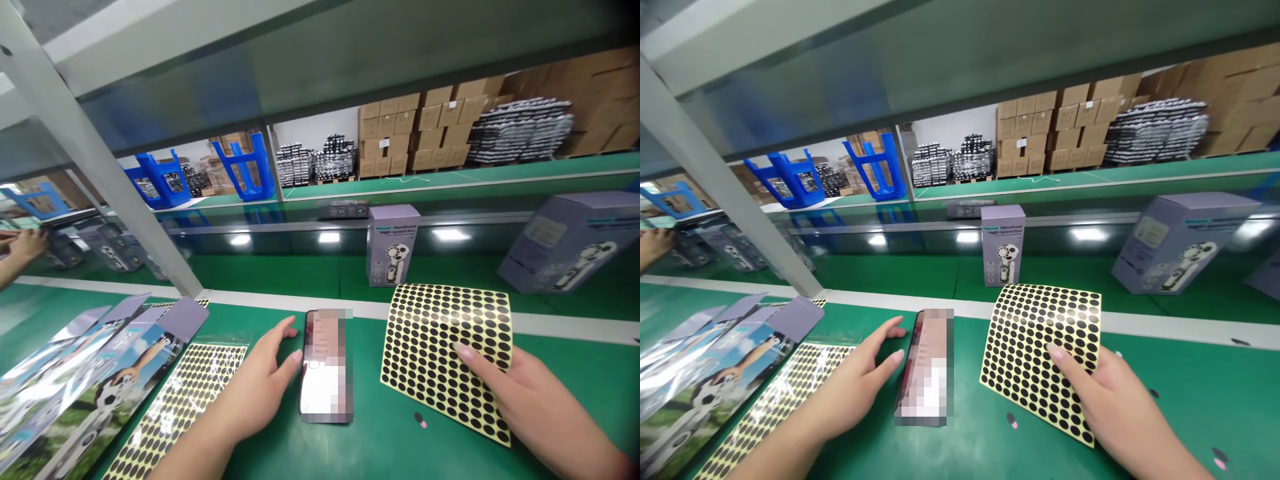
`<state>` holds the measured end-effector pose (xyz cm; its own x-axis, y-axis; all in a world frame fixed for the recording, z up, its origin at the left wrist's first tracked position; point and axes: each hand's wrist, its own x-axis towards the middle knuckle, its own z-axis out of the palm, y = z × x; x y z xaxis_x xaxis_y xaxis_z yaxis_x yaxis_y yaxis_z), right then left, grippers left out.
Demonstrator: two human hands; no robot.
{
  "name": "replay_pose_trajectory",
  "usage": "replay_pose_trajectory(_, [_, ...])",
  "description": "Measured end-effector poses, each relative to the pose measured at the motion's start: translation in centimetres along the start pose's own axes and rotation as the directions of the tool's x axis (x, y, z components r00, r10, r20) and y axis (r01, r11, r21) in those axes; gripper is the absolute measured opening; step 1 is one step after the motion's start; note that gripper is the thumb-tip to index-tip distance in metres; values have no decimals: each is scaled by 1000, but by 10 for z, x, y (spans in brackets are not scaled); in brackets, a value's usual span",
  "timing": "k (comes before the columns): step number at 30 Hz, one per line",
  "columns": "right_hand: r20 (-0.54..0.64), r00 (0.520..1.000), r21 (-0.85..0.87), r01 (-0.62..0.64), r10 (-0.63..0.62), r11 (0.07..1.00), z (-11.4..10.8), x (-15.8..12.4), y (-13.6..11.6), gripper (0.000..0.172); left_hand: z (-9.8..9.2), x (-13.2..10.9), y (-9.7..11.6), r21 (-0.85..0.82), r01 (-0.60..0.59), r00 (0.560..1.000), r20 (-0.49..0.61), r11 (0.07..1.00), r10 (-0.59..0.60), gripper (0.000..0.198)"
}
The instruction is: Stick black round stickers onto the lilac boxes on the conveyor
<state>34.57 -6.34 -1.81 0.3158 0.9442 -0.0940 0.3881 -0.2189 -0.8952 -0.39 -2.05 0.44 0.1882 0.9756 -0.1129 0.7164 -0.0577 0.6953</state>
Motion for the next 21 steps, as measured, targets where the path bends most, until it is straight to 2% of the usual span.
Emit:
replay_pose_trajectory(3, [87,995,32,-54,51,998,-2,0,1,53,-8,-7,1,12,-7,996,89,1000,6,62])
replay_pose_trajectory(10, [97,991,14,-95,94,995,-6,3,5,45,-9,-13,5,80,-29,990,140,996,18,67])
replay_pose_trajectory(17, [107,988,27,-119,115,993,-6,1,1,50,-1,-11,3,215,-67,995,93,974,48,61])
replay_pose_trajectory(21, [102,986,10,-131,130,991,-5,-2,-5,54,-1,-12,5,236,-66,996,80,969,48,59])
